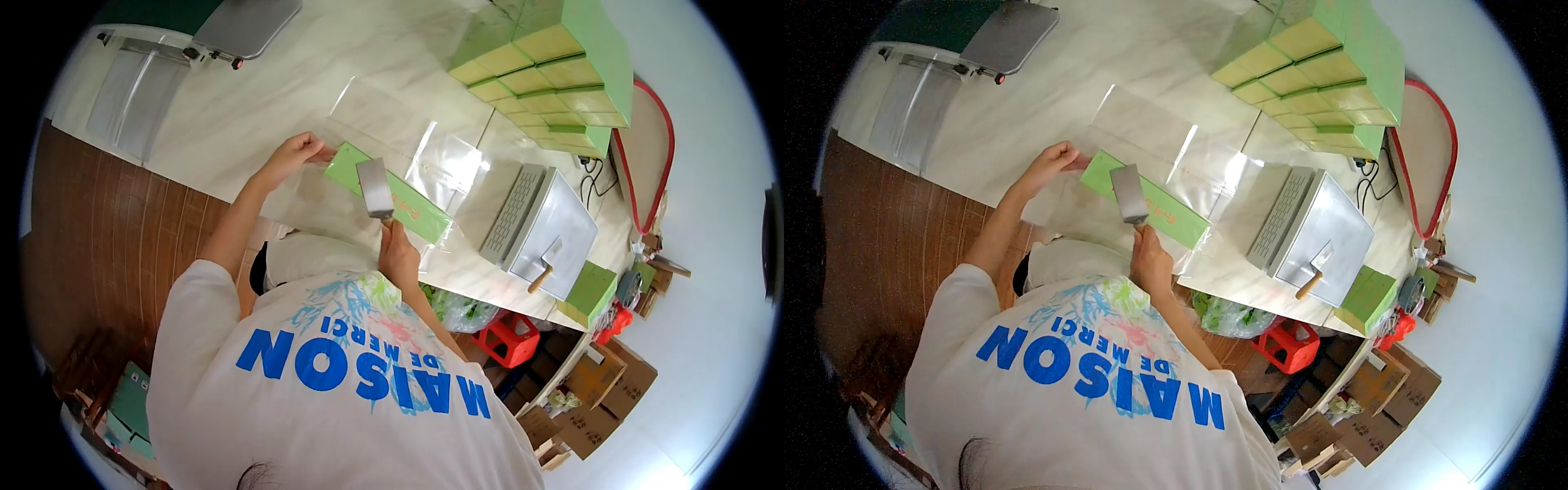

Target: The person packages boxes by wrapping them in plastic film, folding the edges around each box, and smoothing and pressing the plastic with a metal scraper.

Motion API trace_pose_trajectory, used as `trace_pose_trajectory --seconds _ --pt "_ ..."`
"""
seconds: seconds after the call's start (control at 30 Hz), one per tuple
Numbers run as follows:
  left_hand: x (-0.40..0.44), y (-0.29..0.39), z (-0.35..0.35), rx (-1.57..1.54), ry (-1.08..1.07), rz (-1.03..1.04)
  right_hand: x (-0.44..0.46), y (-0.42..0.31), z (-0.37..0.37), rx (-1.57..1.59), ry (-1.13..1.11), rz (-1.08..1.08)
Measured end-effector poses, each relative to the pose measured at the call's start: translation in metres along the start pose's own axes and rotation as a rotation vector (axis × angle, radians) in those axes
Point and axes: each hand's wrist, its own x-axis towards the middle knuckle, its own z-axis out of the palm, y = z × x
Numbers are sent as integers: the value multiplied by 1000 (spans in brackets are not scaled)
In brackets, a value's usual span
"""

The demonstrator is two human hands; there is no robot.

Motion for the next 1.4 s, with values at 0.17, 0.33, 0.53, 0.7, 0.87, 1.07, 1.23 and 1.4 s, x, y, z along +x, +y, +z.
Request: trace_pose_trajectory --seconds 0.17,0.33,0.53,0.7,0.87,1.07,1.23,1.4 --pt "2 0 0 17 -7 1 25 -19 23 -48 109 -127" --pt "7 -10 -7 22 -14 -16 51 -42 28 -71 82 -205" --pt "7 -11 -6 18 -23 13 71 -64 41 -44 49 -239" --pt "2 -4 -1 -12 57 -43 79 -57 32 79 79 -272" --pt "5 -15 -9 -91 55 -45 81 17 -38 28 407 28" --pt "3 -48 -37 -74 459 36 57 186 -157 -111 781 564" --pt "0 -71 -46 -100 531 8 18 296 -181 -217 721 655" --pt "-11 -85 -29 -76 527 -19 25 265 -159 -582 685 714"
